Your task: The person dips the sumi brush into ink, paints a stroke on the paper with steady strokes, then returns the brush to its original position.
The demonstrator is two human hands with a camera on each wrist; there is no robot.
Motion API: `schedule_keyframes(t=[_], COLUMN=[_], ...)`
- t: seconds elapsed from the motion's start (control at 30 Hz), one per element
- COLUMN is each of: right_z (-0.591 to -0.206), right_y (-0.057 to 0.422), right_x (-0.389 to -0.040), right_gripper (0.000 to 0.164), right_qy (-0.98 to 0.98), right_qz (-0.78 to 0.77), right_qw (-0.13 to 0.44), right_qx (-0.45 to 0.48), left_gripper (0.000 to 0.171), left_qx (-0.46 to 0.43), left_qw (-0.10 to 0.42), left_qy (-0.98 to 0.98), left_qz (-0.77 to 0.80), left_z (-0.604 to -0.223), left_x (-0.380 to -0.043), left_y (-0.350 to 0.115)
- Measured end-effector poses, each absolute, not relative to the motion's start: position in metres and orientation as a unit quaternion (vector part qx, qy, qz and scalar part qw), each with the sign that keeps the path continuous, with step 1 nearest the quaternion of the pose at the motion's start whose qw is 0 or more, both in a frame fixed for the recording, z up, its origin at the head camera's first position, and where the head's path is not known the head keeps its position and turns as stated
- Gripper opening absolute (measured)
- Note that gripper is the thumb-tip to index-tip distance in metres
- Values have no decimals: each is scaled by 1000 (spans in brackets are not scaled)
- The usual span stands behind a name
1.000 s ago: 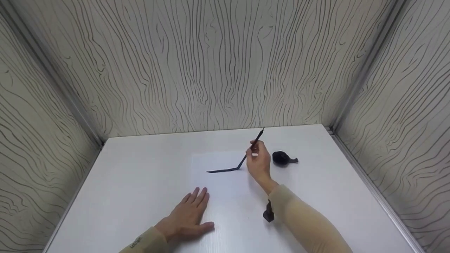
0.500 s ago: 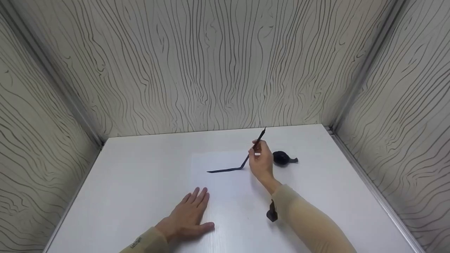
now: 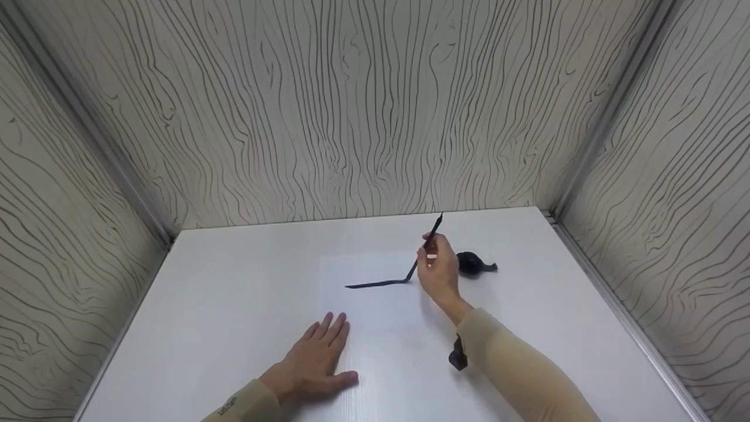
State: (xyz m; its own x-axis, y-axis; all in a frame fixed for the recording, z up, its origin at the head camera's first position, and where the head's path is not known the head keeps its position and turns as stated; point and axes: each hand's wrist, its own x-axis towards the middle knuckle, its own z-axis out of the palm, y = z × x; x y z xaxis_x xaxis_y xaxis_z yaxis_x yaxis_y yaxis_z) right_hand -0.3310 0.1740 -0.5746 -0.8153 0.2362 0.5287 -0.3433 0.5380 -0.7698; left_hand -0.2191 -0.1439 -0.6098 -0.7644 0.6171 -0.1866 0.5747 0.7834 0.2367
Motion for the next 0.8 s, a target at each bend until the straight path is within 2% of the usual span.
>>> schedule_keyframes(t=[0.43, 0.8], right_z=[-557, -541], right_y=[189, 208], right_x=[-329, -331], right_gripper=[26, 25], right_qy=[-809, -786], right_qz=[492, 502], right_qw=[321, 359], right_qx=[9, 32], left_gripper=[110, 109], left_qx=[321, 329], left_qw=[125, 115], left_qy=[935, 933], left_qz=[86, 95], left_z=[-608, -607], left_x=[-220, -219], left_y=[-145, -146])
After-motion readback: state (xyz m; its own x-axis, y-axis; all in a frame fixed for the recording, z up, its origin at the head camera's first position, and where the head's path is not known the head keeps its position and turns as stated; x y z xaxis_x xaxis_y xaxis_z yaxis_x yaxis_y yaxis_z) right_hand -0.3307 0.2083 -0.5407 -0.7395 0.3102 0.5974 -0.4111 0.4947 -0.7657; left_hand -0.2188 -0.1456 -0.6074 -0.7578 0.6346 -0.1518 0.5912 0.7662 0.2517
